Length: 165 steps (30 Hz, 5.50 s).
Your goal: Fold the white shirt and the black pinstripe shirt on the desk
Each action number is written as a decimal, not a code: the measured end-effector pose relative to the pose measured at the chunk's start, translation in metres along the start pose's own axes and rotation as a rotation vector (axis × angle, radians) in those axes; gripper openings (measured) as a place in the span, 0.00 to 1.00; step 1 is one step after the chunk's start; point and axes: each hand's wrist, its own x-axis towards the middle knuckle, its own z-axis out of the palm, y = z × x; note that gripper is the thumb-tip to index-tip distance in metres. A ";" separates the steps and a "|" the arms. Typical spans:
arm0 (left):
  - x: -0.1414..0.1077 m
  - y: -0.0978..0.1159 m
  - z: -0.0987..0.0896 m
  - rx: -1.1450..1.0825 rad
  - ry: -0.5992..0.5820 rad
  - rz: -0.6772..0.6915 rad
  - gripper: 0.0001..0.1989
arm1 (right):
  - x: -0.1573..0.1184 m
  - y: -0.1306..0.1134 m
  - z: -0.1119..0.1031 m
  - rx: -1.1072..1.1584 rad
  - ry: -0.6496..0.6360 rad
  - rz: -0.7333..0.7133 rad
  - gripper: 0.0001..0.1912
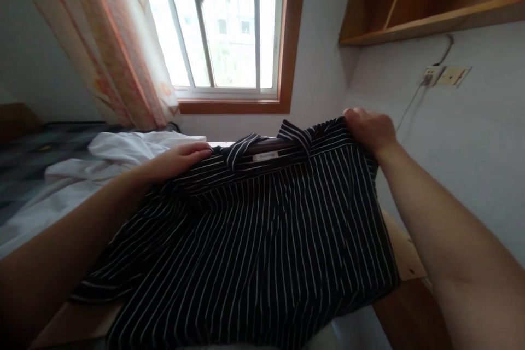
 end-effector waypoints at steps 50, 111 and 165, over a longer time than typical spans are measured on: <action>0.008 -0.095 0.125 0.055 0.142 -0.015 0.17 | -0.065 -0.185 0.085 0.764 -0.462 -0.092 0.21; 0.035 -0.082 0.142 0.093 0.348 -0.142 0.16 | -0.062 -0.206 0.106 0.712 -0.204 0.177 0.21; 0.022 -0.026 0.176 0.353 -0.118 -0.122 0.45 | -0.078 -0.184 0.106 0.613 -0.327 -0.317 0.25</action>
